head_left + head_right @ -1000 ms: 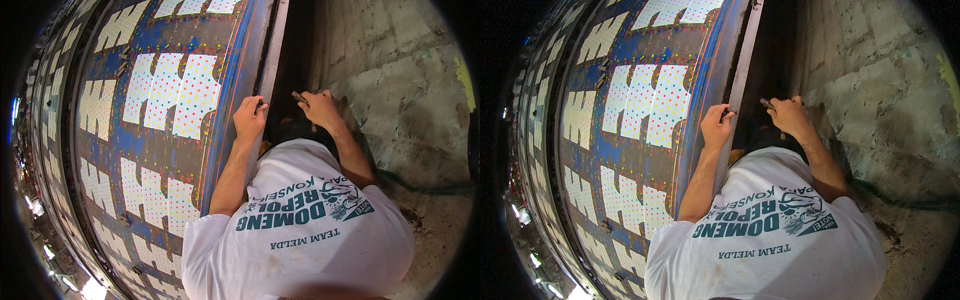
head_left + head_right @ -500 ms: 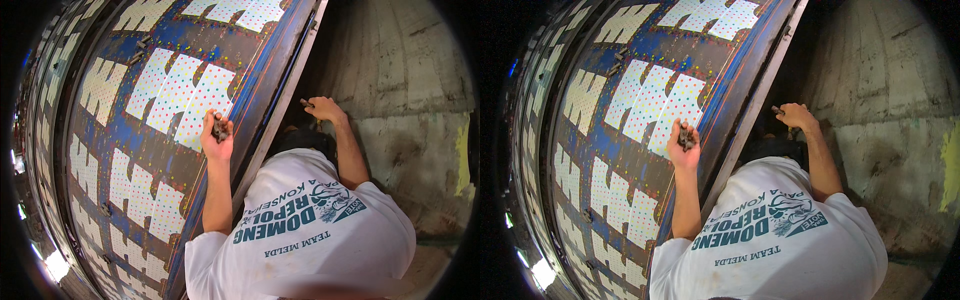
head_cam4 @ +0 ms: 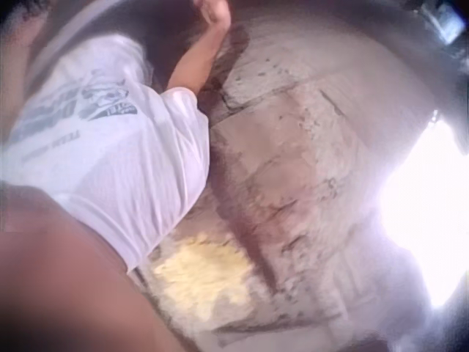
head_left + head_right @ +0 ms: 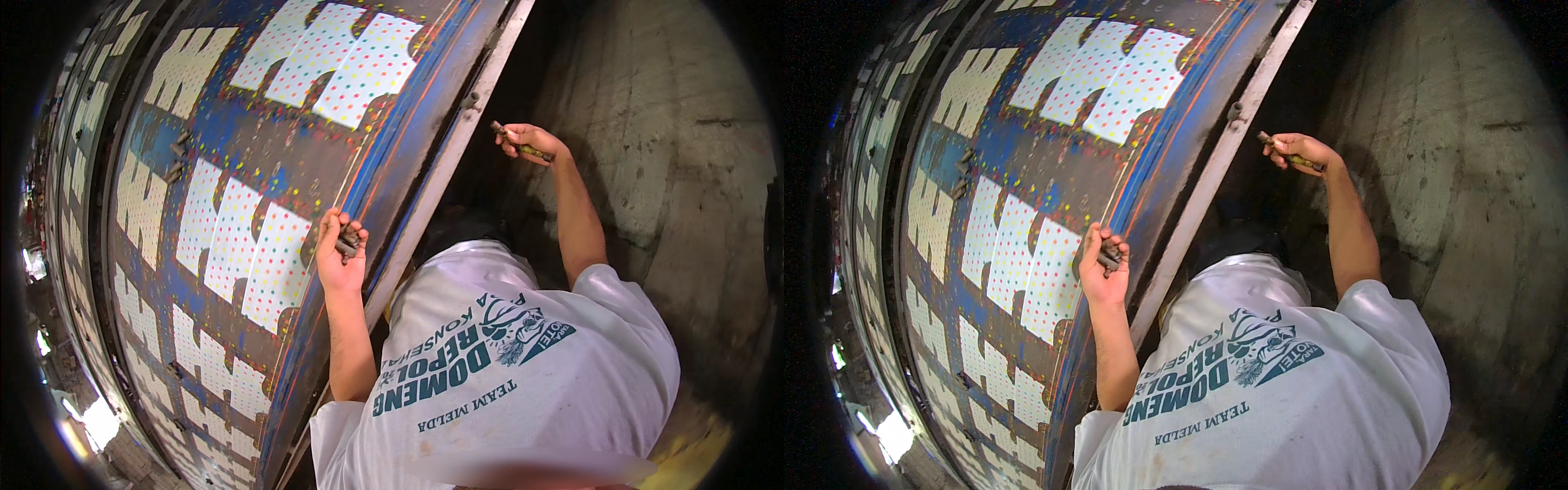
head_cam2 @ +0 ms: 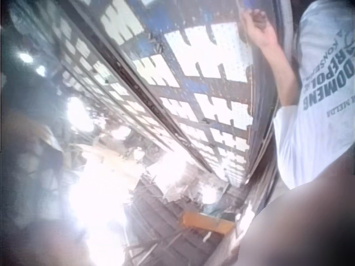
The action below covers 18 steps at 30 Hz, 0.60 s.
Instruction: The person uses a screwdriver to tighten screws along the edge of a large metal panel, securing it to a frame. The person works methodically along the panel's edge, inserting and tightening multiple fasteners.
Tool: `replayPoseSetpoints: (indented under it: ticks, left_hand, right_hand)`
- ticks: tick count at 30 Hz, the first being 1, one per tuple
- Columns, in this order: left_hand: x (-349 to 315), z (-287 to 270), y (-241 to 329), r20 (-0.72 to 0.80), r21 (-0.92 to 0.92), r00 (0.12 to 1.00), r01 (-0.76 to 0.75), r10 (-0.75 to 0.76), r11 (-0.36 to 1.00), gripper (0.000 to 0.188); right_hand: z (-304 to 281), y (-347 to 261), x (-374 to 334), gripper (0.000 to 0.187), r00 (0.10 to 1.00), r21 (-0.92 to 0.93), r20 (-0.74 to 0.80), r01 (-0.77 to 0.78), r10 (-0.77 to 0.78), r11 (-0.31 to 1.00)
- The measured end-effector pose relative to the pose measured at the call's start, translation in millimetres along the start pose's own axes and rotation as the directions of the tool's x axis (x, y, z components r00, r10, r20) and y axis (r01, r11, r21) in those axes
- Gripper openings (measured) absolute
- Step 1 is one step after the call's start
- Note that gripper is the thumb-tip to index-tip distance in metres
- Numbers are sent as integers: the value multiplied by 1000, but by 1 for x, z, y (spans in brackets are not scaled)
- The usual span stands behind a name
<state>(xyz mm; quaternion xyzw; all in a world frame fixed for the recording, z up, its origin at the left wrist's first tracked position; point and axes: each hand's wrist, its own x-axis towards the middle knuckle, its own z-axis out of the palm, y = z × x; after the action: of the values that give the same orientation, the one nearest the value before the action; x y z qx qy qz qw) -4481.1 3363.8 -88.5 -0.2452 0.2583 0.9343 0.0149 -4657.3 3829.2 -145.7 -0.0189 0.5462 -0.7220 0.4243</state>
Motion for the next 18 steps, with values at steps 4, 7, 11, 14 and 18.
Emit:
replayPoseSetpoints:
  ticks: [4, 7, 11, 14, 18]
  left_hand:
    - [30, 55, -39, 56, 151, 994, 86, -95, 985, 21]
    - [54, 99, -66, -44, 239, 997, 71, -62, 968, 21]
    - [76, 134, -87, -145, 336, 989, 60, -12, 940, 21]
    - [90, 148, -97, -219, 404, 975, 60, 33, 913, 24]
    - [105, 154, -108, -208, 487, 978, 75, 32, 870, 27]
  right_hand:
    - [-37, 7, 28, 28, 977, 151, 211, -68, 36, 986]
    - [-45, 7, 46, 28, 933, 237, 356, -151, 59, 960]
    - [-51, 4, 62, 26, 869, 364, 494, -229, 22, 903]
    - [-54, 5, 69, 26, 838, 421, 545, -276, 2, 864]
    - [-59, 11, 74, 27, 807, 455, 590, -330, -3, 827]
